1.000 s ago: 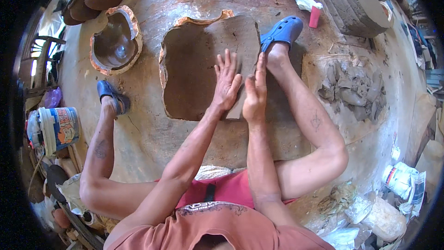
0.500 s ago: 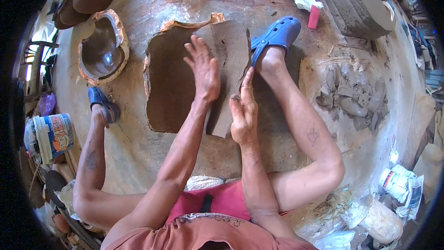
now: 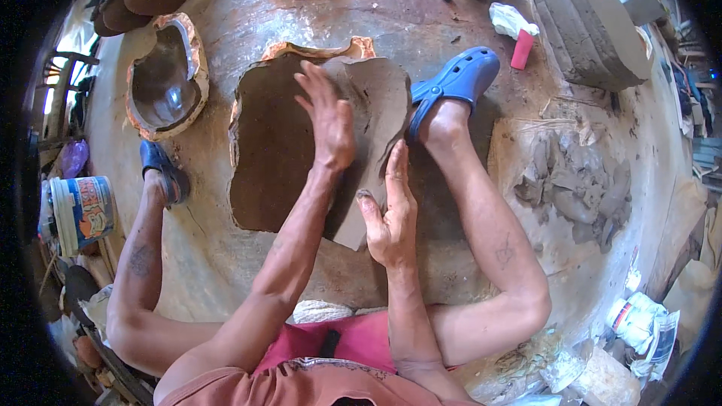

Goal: The person cleans the inside of two ceramic mold halves with a cloth and a blue scraper, then cuts a slab of clay with a wire tool, places the clay slab into one mold half, and presses the clay against the mold walls before joining the two halves together.

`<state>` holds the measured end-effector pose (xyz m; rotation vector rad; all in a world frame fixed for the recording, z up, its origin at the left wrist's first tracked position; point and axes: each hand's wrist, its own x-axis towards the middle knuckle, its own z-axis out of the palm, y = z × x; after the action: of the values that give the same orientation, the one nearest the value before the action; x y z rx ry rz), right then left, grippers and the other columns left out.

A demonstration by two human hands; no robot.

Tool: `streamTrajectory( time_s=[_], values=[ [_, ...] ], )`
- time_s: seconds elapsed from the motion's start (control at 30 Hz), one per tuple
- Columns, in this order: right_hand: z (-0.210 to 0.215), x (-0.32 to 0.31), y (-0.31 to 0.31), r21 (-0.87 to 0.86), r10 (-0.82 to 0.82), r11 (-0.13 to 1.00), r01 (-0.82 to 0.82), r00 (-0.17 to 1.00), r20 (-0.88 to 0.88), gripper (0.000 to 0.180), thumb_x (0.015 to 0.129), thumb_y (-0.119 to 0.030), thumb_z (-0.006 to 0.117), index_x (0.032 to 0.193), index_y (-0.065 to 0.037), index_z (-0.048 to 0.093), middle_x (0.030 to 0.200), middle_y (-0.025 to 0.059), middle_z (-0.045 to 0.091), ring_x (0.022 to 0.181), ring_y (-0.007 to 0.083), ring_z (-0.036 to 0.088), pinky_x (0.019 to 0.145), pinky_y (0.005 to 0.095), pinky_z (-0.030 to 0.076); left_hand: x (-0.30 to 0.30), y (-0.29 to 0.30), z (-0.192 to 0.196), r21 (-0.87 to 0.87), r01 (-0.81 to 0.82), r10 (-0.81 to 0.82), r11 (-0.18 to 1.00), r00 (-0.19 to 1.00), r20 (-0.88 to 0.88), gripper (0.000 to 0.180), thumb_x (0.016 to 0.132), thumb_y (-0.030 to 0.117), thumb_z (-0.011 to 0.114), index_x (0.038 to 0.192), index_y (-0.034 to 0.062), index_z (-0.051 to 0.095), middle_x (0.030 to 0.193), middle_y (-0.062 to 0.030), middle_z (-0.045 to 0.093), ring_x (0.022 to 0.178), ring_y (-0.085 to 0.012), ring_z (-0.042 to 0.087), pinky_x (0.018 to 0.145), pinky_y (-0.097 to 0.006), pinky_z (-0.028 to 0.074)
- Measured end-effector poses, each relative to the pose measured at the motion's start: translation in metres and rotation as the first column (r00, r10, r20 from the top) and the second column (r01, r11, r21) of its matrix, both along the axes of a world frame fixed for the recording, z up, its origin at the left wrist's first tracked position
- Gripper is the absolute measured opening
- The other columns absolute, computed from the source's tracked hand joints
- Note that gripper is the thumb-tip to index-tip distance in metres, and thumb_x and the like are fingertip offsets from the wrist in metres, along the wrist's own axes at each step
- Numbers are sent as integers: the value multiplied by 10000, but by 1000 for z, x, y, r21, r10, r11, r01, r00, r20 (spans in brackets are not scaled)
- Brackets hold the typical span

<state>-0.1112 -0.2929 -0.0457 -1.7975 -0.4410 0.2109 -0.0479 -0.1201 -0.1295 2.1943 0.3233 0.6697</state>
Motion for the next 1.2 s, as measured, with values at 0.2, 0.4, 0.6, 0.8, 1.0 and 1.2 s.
streamTrajectory(
  time_s=[0.2, 0.4, 0.6, 0.8, 1.0, 1.2],
  values=[
    [8, 12, 10, 288, -64, 954, 79, 996, -61, 963, 1003, -563, 509, 1632, 43, 104, 1710, 232, 144, 1570, 355, 206, 1267, 431, 176, 42, 4, -14, 50, -46, 45, 998, 999, 23, 796, 1070, 419, 330, 1647, 5, -29, 1721, -219, -130, 1560, -447, -201, 1193, -643, -151],
    [-64, 15, -17, 298, -136, 927, 227, 946, -295, 843, 1087, -614, 248, 1613, 45, 216, 1656, 175, 324, 1524, 299, 319, 1244, 428, 253, 44, 18, 39, -225, -3, 117, 974, 861, 495, 879, 1070, 557, 274, 1627, -58, -17, 1724, -221, -100, 1587, -388, -142, 1214, -584, -149],
    [-47, 32, 12, 388, -136, 862, 328, 885, -446, 709, 1124, -486, 328, 1572, 62, 344, 1609, 164, 404, 1472, 257, 394, 1228, 400, 282, 100, 18, 18, -193, -30, 119, 981, 874, 470, 857, 1073, 493, 320, 1625, -51, -45, 1734, -197, -59, 1599, -317, -106, 1221, -570, -145],
    [-77, 24, 17, 72, -156, 986, 152, 986, 52, 629, 1127, -401, 373, 1560, 56, 367, 1591, 184, 422, 1444, 276, 432, 1198, 398, 333, 103, 62, 37, -215, 45, 86, 976, 823, 562, 767, 1094, 412, 303, 1627, -44, -7, 1735, -177, -19, 1597, -299, -75, 1231, -521, -121],
    [-65, 10, 13, 344, -179, 877, 335, 893, -413, 607, 1119, -368, 426, 1571, 29, 342, 1532, 164, 479, 1372, 265, 509, 1153, 424, 416, 137, 64, 49, -291, 98, 96, 952, 805, 585, 728, 1113, 438, 257, 1633, -27, 48, 1730, -180, 38, 1600, -288, -10, 1261, -473, -36],
    [-48, 21, 23, 414, -166, 843, 343, 898, -407, 591, 1123, -374, 423, 1566, 12, 366, 1520, 138, 492, 1343, 228, 522, 1138, 373, 409, 144, 65, 71, -572, 437, 135, 694, 701, 700, 702, 1132, 464, 211, 1639, -10, 103, 1726, -183, 96, 1604, -277, 55, 1292, -424, 49]
  ],
)
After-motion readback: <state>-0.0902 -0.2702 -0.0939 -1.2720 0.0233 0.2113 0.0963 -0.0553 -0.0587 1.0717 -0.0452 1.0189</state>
